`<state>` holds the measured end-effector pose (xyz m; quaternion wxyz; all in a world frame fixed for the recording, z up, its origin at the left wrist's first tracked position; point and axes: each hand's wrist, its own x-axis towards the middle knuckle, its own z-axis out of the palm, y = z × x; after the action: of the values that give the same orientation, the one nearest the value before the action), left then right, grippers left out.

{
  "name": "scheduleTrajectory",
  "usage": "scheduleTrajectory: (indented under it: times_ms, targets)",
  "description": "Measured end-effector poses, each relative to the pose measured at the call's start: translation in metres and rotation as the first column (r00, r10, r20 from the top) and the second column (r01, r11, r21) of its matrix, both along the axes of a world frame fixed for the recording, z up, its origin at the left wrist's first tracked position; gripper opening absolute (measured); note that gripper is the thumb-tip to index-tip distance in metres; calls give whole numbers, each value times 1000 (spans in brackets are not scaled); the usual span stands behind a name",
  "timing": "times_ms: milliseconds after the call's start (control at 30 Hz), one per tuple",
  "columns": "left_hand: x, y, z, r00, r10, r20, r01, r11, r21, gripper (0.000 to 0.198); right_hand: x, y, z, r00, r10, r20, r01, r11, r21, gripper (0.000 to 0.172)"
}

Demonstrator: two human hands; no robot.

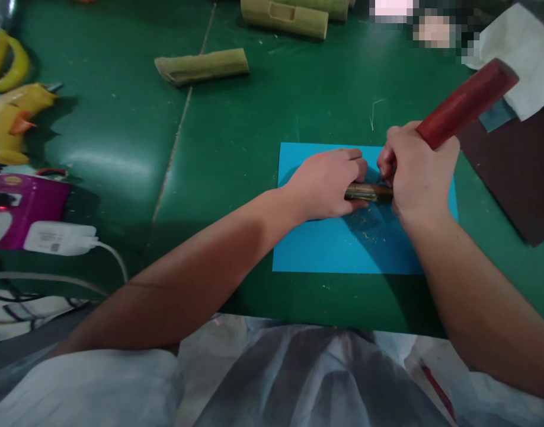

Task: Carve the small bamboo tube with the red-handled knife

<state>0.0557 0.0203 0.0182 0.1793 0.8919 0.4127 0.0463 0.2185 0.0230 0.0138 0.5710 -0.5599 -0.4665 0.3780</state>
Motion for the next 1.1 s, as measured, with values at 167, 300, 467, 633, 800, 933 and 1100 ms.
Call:
scheduleTrajectory:
  times_ms: [167,300,467,633,800,933,1100]
  targets:
    - [-3,-4,-1,999,-9,41,9,1000,-2,31,3,-5,1,1000,15,-5,-15,1000,-19,57]
    - [-6,-6,-2,997,-29,77,30,1000,0,23,4,-13,1,999,29,-34,-29,1000,6,57]
    - [-7,-9,-3,991,-68,112,66,998,14,18,4,-26,2,999,44,-12,-44,998,48,57]
    - [-7,-11,-4,990,-71,122,67,997,38,15,3,-31,1,999,17,-43,-11,991,136,50]
    - [-8,-10,-5,991,-73,114,70,997,33,16,2,-29,1,1000,8,-24,-5,991,131,51]
    - [-7,-10,-5,990,-77,119,73,996,41,17,3,-28,-1,1000,8,-21,-5,994,112,47]
    - [-5,-10,-2,993,-69,91,67,997,27,17,3,-30,1,1000,13,-14,-11,996,93,40]
